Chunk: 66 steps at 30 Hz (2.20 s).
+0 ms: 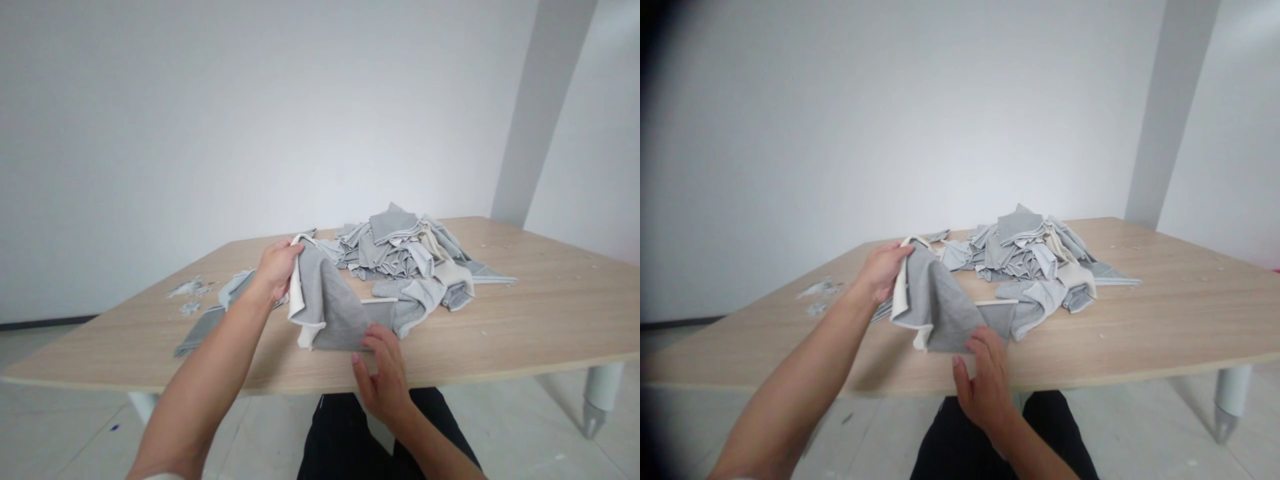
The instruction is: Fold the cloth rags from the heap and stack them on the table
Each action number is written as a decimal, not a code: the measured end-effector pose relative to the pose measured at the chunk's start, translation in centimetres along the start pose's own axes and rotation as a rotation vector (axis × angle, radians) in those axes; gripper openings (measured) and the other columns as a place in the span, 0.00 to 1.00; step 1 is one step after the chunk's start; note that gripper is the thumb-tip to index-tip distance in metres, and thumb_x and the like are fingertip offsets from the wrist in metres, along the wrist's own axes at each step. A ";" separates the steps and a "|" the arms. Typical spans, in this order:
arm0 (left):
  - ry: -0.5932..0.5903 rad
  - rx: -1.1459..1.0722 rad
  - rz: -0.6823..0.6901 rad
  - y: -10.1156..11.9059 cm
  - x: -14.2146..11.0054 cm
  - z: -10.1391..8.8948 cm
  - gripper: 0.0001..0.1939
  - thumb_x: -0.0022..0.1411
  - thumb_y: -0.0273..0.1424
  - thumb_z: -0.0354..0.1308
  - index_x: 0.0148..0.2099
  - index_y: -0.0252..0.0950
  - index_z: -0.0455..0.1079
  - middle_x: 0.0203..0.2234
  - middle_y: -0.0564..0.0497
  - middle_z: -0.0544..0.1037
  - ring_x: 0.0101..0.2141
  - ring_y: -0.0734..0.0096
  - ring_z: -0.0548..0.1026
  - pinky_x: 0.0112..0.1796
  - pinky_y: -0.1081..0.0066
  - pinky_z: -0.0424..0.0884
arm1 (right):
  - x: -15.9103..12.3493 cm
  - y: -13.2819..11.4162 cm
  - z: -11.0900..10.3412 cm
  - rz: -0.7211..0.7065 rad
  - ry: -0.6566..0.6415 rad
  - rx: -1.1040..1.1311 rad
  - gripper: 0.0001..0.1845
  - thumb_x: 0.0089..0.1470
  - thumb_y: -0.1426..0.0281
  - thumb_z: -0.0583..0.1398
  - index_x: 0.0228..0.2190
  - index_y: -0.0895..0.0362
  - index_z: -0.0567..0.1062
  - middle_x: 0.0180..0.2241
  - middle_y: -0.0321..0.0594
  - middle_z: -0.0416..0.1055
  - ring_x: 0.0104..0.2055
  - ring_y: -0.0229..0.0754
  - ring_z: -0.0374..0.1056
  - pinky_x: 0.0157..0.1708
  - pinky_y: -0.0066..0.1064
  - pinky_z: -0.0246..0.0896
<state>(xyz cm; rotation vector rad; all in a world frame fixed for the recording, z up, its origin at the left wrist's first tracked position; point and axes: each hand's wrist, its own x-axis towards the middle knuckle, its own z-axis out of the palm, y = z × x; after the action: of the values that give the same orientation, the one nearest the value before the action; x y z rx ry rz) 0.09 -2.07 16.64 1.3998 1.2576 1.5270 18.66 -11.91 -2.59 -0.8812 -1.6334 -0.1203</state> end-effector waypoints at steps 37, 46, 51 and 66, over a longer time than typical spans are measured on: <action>0.259 0.214 0.890 1.9 -1.1 0.5 0.17 0.56 0.32 0.57 0.49 0.38 0.64 0.33 0.51 0.71 0.35 0.69 0.72 0.37 0.71 0.69 | 25.8 -8.0 -7.9 -0.168 -0.118 -0.415 0.11 0.53 0.73 0.50 0.39 0.56 0.66 0.35 0.44 0.71 0.37 0.49 0.67 0.33 0.36 0.57; 0.475 0.548 0.997 10.3 -2.8 -0.8 0.07 0.46 0.25 0.57 0.24 0.37 0.60 0.30 0.50 0.68 0.35 0.67 0.67 0.37 0.68 0.65 | 30.0 -12.2 -11.5 -0.350 -0.036 -0.375 0.11 0.54 0.73 0.50 0.40 0.55 0.65 0.38 0.47 0.70 0.42 0.53 0.66 0.38 0.40 0.59; 0.354 0.425 0.830 12.3 -3.9 -0.8 0.07 0.45 0.23 0.55 0.27 0.38 0.60 0.20 0.56 0.63 0.25 0.72 0.65 0.27 0.72 0.62 | 31.4 -14.1 -13.3 -0.354 0.017 -0.374 0.08 0.54 0.69 0.51 0.38 0.50 0.65 0.37 0.45 0.71 0.41 0.54 0.65 0.35 0.40 0.59; -0.217 0.508 0.023 11.4 -5.4 -7.1 0.13 0.33 0.28 0.69 0.27 0.37 0.76 0.20 0.48 0.77 0.27 0.55 0.77 0.27 0.64 0.73 | 33.3 -8.3 -16.3 -0.269 0.113 -0.383 0.12 0.59 0.73 0.45 0.33 0.55 0.67 0.34 0.48 0.71 0.41 0.44 0.65 0.37 0.38 0.57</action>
<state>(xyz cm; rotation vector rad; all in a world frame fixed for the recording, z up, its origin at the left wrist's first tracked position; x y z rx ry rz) -4.70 -11.71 26.33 1.8455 1.5580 1.0685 26.87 -10.60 34.49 -0.9162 -1.6423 -0.6767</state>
